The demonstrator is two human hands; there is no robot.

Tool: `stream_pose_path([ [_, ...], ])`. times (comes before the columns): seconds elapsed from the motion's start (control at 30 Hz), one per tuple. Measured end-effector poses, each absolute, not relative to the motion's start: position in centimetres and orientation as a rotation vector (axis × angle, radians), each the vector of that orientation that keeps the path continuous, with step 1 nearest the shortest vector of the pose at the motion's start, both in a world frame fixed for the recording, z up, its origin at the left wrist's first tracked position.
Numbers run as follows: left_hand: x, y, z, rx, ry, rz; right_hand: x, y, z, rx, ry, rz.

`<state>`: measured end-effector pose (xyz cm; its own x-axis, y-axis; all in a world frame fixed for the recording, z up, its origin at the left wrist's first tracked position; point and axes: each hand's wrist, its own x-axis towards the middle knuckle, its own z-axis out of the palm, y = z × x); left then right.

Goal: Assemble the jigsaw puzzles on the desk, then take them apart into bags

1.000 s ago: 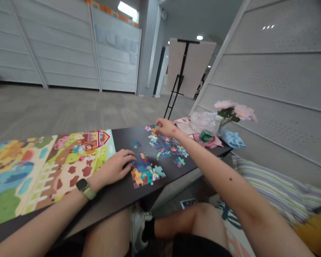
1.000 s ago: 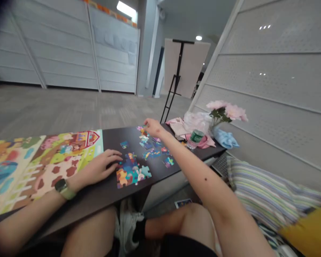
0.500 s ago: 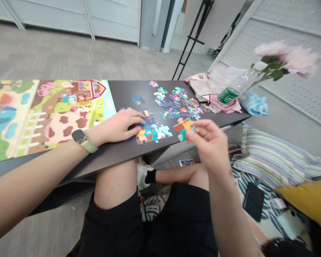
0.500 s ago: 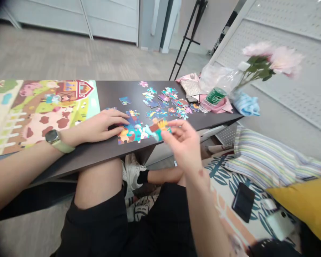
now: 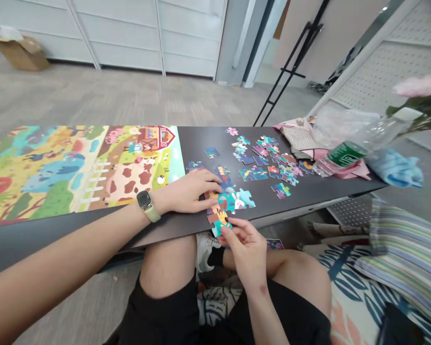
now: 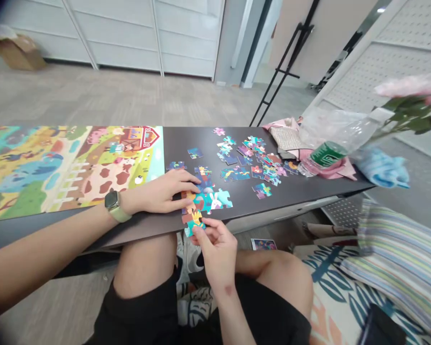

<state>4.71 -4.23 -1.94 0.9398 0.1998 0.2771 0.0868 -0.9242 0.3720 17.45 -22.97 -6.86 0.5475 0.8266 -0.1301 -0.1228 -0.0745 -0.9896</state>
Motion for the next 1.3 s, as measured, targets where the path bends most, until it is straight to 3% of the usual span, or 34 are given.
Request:
stream_pose_path([
  [0.67,5.2,-5.5,-1.8,2.696,0.402,0.421,17.5,-24.3,-7.9,-1.392,-0.621,0.806],
  [0.93,5.4,-5.1,-2.0,2.688,0.497,0.434,16.6,-24.3,-11.3,-1.253,-0.505,1.031],
  [1.3,5.6,-4.6,-2.4,2.709,0.59,0.459,16.3,-22.8,-10.4,-1.338,-0.621,0.949],
])
